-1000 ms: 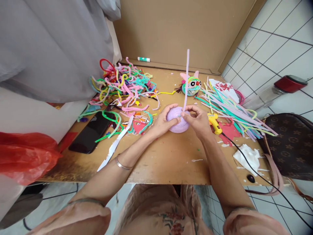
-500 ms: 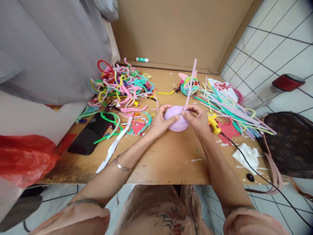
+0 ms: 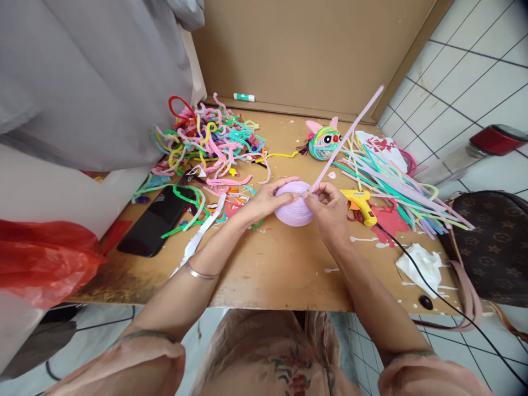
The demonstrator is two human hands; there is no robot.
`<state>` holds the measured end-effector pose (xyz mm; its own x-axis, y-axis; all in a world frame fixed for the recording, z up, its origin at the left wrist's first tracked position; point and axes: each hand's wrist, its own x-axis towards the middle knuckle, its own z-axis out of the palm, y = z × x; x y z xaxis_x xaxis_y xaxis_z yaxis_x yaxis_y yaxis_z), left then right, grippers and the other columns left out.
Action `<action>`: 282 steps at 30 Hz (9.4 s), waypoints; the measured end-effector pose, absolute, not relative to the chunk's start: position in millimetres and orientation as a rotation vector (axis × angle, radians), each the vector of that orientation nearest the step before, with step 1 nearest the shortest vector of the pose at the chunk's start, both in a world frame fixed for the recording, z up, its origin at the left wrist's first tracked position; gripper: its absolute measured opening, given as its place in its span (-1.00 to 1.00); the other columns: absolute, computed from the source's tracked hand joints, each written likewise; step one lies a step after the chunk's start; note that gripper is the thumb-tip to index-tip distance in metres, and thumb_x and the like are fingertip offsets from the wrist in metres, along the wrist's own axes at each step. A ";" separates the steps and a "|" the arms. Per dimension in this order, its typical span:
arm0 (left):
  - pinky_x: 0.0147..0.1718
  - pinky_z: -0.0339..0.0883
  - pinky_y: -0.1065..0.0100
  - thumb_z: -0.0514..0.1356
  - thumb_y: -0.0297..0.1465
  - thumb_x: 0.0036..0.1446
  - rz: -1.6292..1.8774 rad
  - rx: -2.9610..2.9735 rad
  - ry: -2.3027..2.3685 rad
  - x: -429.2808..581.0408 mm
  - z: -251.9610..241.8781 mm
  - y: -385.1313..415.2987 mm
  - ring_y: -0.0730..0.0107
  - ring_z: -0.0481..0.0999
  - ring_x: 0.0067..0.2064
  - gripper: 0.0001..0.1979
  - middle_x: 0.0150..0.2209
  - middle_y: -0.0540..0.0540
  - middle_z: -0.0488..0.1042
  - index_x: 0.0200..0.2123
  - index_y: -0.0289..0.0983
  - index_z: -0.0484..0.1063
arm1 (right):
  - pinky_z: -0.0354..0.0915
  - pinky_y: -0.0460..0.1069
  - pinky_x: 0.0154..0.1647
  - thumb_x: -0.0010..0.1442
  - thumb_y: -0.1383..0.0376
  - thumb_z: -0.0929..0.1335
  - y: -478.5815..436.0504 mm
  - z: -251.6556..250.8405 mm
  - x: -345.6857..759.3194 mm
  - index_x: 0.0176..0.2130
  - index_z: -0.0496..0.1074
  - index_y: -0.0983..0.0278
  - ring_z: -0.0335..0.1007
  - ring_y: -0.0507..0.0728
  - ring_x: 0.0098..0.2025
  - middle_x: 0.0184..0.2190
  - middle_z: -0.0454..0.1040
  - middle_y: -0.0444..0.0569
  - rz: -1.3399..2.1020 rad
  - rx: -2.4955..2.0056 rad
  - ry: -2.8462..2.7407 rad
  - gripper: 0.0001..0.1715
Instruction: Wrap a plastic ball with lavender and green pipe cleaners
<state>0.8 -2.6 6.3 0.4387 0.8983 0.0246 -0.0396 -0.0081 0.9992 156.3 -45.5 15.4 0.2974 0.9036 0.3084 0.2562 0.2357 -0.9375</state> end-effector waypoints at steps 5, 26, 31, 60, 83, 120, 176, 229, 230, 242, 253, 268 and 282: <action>0.11 0.28 0.17 0.32 -0.27 -0.05 0.890 1.315 0.798 -1.3 6.5 -3.9 0.07 0.44 0.14 -0.36 0.17 -0.21 0.45 0.15 -0.28 0.44 | 0.17 -0.03 -0.37 -0.07 0.15 0.42 -45.8 16.6 157.5 -0.43 0.37 0.23 0.15 0.02 -0.43 -0.46 0.31 -0.17 0.664 -1.319 -1.265 -0.76; 0.17 0.22 0.08 0.43 -0.17 -0.11 0.909 1.259 0.774 -0.8 6.0 -3.7 -0.02 0.39 0.19 -0.26 0.16 -0.26 0.45 0.15 -0.30 0.45 | 0.12 -0.04 -0.40 -0.09 0.15 0.43 -45.5 18.1 160.0 -0.45 0.39 0.23 0.15 0.02 -0.43 -0.48 0.30 -0.17 0.710 -1.285 -1.272 -0.76; 0.11 0.29 0.14 0.41 -0.19 -0.12 0.893 1.262 0.802 0.8 8.0 -4.9 0.02 0.43 0.15 -0.26 0.13 -0.25 0.48 0.16 -0.31 0.43 | 0.13 -0.05 -0.40 -0.08 0.14 0.43 -46.0 18.2 159.8 -0.45 0.37 0.22 0.15 0.02 -0.43 -0.47 0.30 -0.17 0.706 -1.298 -1.282 -0.76; 0.06 0.31 0.17 0.43 -0.22 -0.13 0.864 1.209 0.763 -1.8 9.0 -1.2 0.11 0.49 0.06 -0.28 0.08 -0.23 0.51 0.13 -0.29 0.44 | 0.13 -0.05 -0.43 -0.13 0.04 0.50 -42.7 26.4 170.5 -0.41 0.48 0.24 0.18 0.02 -0.45 -0.50 0.40 -0.16 0.904 -1.266 -1.261 -0.63; -0.10 0.35 0.26 0.44 -0.14 -0.20 0.864 1.182 0.801 -2.8 8.0 1.6 0.19 0.52 -0.09 -0.22 -0.07 -0.23 0.57 0.13 -0.31 0.45 | 0.34 0.28 -0.07 0.19 0.01 0.35 -41.9 17.2 252.9 0.02 0.47 0.56 0.46 0.52 0.00 -0.05 0.48 0.53 -0.026 -2.701 -1.335 -0.32; 0.22 0.18 0.09 0.42 -0.16 -0.11 1.017 1.246 0.854 -1.3 1.0 -14.1 -0.01 0.34 0.25 -0.32 0.24 -0.22 0.39 0.11 -0.24 0.49 | 0.26 0.05 -0.41 -0.05 0.08 0.38 -68.0 33.0 228.5 -0.32 0.32 0.22 0.34 0.15 -0.49 -0.47 0.41 -0.07 -0.359 -1.702 -1.483 -0.67; 0.06 0.29 0.19 0.35 -0.12 -0.08 1.071 1.314 0.887 6.7 -2.8 -14.9 0.14 0.42 0.09 -0.34 0.07 -0.19 0.44 0.07 -0.26 0.31 | 0.27 0.29 -0.02 0.05 -0.05 0.41 -61.2 7.3 247.5 -0.08 0.47 0.33 0.37 0.36 -0.02 -0.06 0.50 0.26 -0.007 -1.915 -1.712 -0.40; -0.07 0.33 0.28 0.38 -0.22 -0.08 1.062 1.454 0.855 4.4 -0.1 -15.8 0.27 0.44 -0.03 -0.50 -0.04 -0.14 0.45 -0.08 -0.28 0.38 | 0.05 -0.07 -0.51 0.02 0.07 0.48 -27.2 57.9 188.5 -0.48 0.37 0.27 0.11 -0.03 -0.55 -0.63 0.25 -0.22 0.905 -1.176 -1.904 -0.64; -0.07 0.34 0.29 0.37 -0.22 -0.07 1.062 1.456 0.854 4.5 0.1 -16.0 0.27 0.45 -0.04 -0.51 -0.04 -0.13 0.45 -0.08 -0.28 0.38 | 0.05 -0.07 -0.51 0.02 0.08 0.47 -27.0 59.1 188.4 -0.48 0.37 0.27 0.11 -0.03 -0.55 -0.63 0.25 -0.22 0.899 -1.174 -1.921 -0.65; 0.06 0.34 0.14 0.32 -0.08 0.01 1.006 1.528 0.860 3.7 0.0 -17.3 0.12 0.44 0.07 -0.42 0.03 -0.19 0.45 0.04 -0.27 0.39 | 0.04 -0.08 -0.51 -0.02 0.30 0.39 -27.4 63.2 187.7 -0.46 0.37 0.27 0.13 -0.03 -0.56 -0.63 0.28 -0.23 0.883 -1.267 -1.977 -0.90; 0.28 0.15 -0.06 0.46 -0.18 -0.22 1.011 1.859 1.116 11.6 -5.0 -25.0 -0.04 0.28 0.25 -0.07 0.17 -0.22 0.27 0.25 -0.18 0.25 | 0.06 -0.07 -0.48 -0.06 0.18 0.46 -27.8 52.9 193.1 -0.48 0.38 0.27 0.11 -0.03 -0.53 -0.61 0.29 -0.22 0.902 -1.291 -1.820 -0.75; 0.13 0.32 0.09 0.38 -0.31 -0.23 0.854 1.769 0.955 -2.4 12.2 -17.8 0.04 0.42 0.12 -0.26 0.11 -0.16 0.42 0.10 -0.25 0.33 | 0.02 -0.06 -0.47 0.07 0.20 0.41 -36.3 61.1 186.8 -0.49 0.33 0.26 0.10 -0.02 -0.53 -0.61 0.24 -0.22 0.809 -1.288 -1.954 -0.76; 0.00 0.34 0.21 0.20 -0.25 0.02 0.926 1.611 0.852 -0.3 1.5 -21.0 0.13 0.42 0.06 -0.40 0.06 -0.14 0.44 0.17 -0.24 0.35 | 0.02 -0.06 -0.46 0.06 0.31 0.38 -37.5 60.4 185.3 -0.49 0.32 0.26 0.11 -0.01 -0.53 -0.61 0.25 -0.21 0.741 -1.351 -1.978 -0.84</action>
